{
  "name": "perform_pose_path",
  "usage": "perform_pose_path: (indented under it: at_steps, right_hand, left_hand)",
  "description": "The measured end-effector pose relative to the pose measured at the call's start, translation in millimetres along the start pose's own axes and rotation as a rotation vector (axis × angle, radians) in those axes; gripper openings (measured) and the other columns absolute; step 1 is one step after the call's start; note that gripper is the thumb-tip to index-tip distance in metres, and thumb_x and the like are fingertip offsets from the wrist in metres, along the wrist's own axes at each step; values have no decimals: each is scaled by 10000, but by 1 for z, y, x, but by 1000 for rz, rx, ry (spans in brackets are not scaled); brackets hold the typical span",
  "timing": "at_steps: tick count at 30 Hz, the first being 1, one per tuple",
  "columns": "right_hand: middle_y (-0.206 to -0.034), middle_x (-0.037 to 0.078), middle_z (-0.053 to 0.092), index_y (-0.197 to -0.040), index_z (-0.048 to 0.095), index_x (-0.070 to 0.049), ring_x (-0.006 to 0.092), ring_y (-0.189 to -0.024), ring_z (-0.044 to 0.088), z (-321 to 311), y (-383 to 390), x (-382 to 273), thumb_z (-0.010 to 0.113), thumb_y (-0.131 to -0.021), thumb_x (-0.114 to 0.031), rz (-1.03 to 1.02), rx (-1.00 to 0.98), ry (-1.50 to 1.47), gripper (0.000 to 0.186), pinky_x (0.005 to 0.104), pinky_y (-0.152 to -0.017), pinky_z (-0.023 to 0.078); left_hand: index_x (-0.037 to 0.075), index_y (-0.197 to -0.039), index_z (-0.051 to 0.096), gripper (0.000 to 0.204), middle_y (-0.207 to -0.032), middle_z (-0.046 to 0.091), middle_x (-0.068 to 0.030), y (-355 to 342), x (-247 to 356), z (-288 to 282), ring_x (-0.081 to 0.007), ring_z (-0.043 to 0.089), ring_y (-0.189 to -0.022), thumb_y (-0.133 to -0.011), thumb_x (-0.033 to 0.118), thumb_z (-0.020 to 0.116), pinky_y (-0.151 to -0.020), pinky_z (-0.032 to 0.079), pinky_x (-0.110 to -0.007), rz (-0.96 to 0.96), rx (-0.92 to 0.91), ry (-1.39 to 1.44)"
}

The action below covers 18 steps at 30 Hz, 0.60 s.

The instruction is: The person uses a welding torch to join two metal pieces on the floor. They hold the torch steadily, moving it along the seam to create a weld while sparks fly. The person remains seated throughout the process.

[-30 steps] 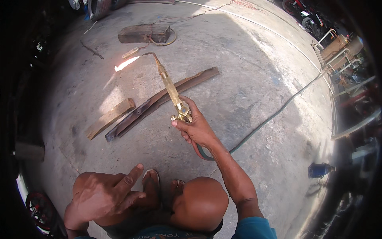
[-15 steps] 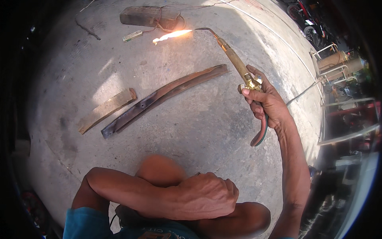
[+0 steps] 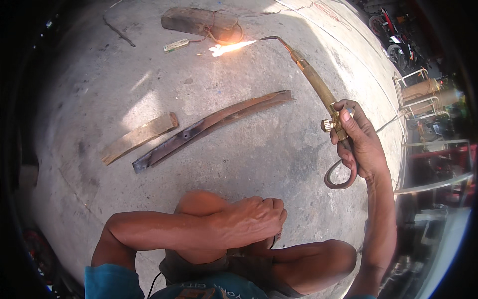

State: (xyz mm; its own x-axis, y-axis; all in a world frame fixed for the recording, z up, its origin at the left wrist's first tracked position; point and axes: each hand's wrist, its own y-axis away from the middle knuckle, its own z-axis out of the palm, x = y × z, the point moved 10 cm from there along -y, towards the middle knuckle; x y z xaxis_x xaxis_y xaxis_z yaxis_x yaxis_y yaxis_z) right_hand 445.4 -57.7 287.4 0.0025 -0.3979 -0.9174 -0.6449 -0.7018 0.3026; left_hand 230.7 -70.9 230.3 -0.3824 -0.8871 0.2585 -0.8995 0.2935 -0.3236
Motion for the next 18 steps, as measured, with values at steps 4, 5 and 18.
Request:
perform_pose_path:
  at_steps: [4, 5, 18]
  right_hand:
    - [-700, 60, 592, -1195, 554, -136, 45, -351, 407, -11, 5, 14, 611, -1038, -453, 34, 30, -61, 358, 181, -291, 310]
    - [-691, 54, 588, -1186, 555, -137, 43, -351, 410, -15, 5, 16, 614, -1036, -456, 44, 39, -65, 357, 183, -289, 312]
    - [-715, 14, 557, -1352, 481, -66, 51, -443, 496, 11, -33, 85, 661, -1023, -388, 130, -233, -300, 494, 217, -336, 394]
  left_hand:
    - [9, -924, 674, 188, -822, 601, -54, 6, -20, 1, -198, 637, -866, -823, 166, 663, -674, 483, -319, -92, -113, -73]
    - [17, -1029, 668, 244, -847, 620, -69, 3, -24, 2, -210, 641, -863, -847, 179, 664, -679, 485, -335, -135, -118, -83]
    - [135, -1533, 468, 543, -977, 703, -134, -41, -79, 13, -310, 682, -924, -1012, 223, 590, -836, 489, -467, -522, -410, -215]
